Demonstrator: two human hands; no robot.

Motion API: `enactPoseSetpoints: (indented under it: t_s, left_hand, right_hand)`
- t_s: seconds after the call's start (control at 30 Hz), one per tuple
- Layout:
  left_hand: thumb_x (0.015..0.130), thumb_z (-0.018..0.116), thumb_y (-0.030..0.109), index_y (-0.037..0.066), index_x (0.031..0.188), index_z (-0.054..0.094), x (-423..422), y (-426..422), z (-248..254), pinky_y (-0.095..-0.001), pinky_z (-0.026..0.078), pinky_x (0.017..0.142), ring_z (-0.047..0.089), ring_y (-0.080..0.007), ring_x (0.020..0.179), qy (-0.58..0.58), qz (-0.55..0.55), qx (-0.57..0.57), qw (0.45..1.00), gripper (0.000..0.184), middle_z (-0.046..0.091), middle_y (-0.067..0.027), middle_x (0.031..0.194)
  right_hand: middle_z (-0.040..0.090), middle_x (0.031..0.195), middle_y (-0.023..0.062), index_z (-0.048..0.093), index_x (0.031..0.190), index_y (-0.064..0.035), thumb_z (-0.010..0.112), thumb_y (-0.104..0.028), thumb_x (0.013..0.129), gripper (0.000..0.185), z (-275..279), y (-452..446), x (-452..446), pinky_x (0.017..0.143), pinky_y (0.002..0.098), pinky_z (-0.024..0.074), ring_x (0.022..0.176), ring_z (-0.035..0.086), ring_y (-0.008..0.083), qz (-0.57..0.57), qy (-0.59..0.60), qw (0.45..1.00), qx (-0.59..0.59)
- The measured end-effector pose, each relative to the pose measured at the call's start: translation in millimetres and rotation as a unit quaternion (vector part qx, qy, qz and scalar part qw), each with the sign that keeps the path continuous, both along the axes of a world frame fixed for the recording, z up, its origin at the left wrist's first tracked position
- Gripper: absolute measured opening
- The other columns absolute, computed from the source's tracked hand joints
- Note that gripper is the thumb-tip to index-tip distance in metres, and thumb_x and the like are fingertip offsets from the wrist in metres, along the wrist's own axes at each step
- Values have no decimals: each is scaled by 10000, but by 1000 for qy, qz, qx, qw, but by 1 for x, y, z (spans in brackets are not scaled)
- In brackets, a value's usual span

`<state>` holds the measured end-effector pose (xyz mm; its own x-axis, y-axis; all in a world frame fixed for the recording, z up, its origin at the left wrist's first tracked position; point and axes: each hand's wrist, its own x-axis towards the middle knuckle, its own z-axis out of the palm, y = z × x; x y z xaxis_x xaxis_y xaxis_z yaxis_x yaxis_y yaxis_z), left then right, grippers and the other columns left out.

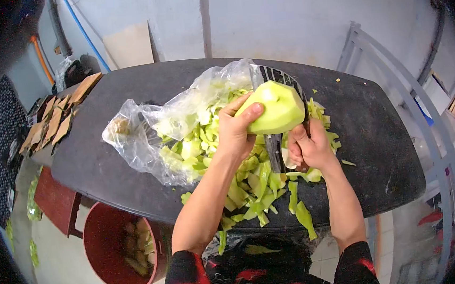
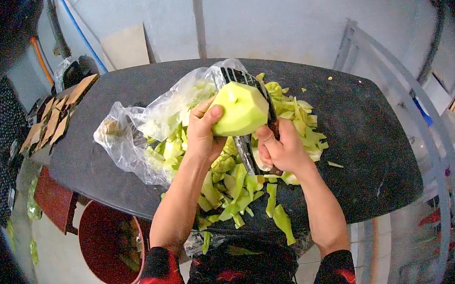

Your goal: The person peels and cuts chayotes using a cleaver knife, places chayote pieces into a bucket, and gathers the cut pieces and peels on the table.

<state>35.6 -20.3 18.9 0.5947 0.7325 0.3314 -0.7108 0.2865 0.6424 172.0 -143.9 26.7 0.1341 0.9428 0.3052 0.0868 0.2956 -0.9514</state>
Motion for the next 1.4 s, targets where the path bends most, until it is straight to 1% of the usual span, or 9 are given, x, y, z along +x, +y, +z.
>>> enactPoseSetpoints:
  t_s: [0.07,0.1,0.2,0.4,0.53,0.57,0.8,0.97,1.4]
  left_hand:
    - [758,816,127,-93,1219,572,9,-4,-6,-356,557,854,670,-222,958,-61,38,-32,997,566,670,-155,1078]
    - [758,816,127,-93,1219,572,8,-5,-4,-356,557,854,670,-222,958,-59,37,-29,997,566,670,-155,1078]
    - [761,813,120,-88,1223,571,5,-6,-4,-351,556,851,671,-223,946,-74,3,-59,996,562,671,-154,1073]
    - [808,787,210,-74,1190,596,-5,3,5,-319,552,822,673,-187,915,6,-8,33,999,513,680,-128,1056]
    - [830,757,303,-37,1103,646,-20,19,3,-286,552,727,674,-149,815,87,-52,123,987,450,695,-97,954]
    - [835,747,328,-21,1065,663,-18,18,0,-282,548,687,666,-137,763,83,-39,119,989,426,695,-81,911]
    - [849,736,354,-18,1090,648,-10,11,0,-280,546,687,661,-128,762,56,-25,85,994,452,689,-69,915]
    - [884,690,393,-10,1153,608,-3,4,-4,-287,545,740,662,-139,840,25,10,58,998,492,678,-71,989]
    - [962,542,489,14,1336,478,1,1,-8,-310,515,868,613,-165,1042,33,0,63,997,608,610,-94,1186]
  right_hand:
    - [415,498,23,462,707,-5,526,-534,944,583,-13,5,0,364,274,356,390,436,116,-55,-28,997,42]
    - [412,490,23,451,666,-8,528,-543,939,606,-11,6,-13,363,276,352,386,436,118,-44,34,998,33]
    - [407,487,27,435,635,-14,527,-552,935,623,-1,3,-4,366,281,357,381,432,126,-14,17,1000,-4]
    - [417,488,30,428,636,-23,530,-566,924,623,4,-3,-1,368,291,372,378,443,131,-4,2,1000,-9]
    - [418,500,26,429,689,-18,536,-548,929,592,8,-6,3,375,290,380,390,453,131,44,-5,998,-47]
    - [414,499,26,427,686,-18,534,-544,932,591,9,-7,3,374,289,379,389,451,131,46,-5,997,-57]
    - [408,496,28,418,671,-22,509,-533,949,589,-4,0,0,369,286,372,382,436,127,69,34,996,-48]
    - [395,485,28,415,639,-24,497,-526,960,602,-9,3,-8,366,286,369,378,429,129,49,42,997,-30]
    - [386,474,30,413,596,-23,486,-513,975,624,-13,7,-13,369,290,373,377,426,134,25,65,997,-24]
